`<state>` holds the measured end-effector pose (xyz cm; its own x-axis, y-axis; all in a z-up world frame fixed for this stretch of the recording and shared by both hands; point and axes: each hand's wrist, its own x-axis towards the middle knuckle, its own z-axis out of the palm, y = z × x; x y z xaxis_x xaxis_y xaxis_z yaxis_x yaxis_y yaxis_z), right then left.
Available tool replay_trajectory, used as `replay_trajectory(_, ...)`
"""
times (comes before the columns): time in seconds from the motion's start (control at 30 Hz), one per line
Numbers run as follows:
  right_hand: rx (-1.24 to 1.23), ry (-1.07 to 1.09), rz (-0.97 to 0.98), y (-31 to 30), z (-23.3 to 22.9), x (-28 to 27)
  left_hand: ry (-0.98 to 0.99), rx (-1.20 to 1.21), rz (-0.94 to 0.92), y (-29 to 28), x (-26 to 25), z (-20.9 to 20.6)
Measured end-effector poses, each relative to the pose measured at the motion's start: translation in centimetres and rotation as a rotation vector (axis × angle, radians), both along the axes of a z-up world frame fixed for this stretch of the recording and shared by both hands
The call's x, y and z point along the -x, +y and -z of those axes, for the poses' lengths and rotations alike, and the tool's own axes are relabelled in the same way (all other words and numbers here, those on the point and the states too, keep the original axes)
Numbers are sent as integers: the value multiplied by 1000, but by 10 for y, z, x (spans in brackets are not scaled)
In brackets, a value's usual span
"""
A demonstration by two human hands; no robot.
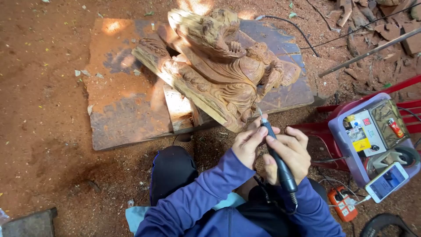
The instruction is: Carving intricate details into a wooden sculpture using a handheld rotary tool.
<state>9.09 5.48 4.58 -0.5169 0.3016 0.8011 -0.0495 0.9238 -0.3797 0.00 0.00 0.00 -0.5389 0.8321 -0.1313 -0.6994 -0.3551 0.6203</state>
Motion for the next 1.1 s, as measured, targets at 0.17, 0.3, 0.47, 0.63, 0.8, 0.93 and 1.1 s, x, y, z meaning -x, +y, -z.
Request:
replay_trajectory(0.17,-17,-44,7,5,-11,5,13,84,-66,-2,6,-42)
replay_trajectory(0.3,-43,-49,37,-4,-15,18,-103,2,6,5,-1,-14)
replay_trajectory(0.47,-57,-77,68,-5,-8,23,-289,-23,77,11,0,9)
replay_trajectory(0.63,-68,-85,89,-9,-8,26,-233,-5,114,5,2,7)
replay_trajectory(0.8,-81,-107,113,-17,-10,21,-252,-29,63,-9,5,-10)
replay_trajectory(0.93,-92,-220,181,-38,-18,7,-240,-255,320,-20,9,1)
replay_trajectory(1.1,37,-438,35,-39,11,-44,-261,-173,527,-35,12,-12)
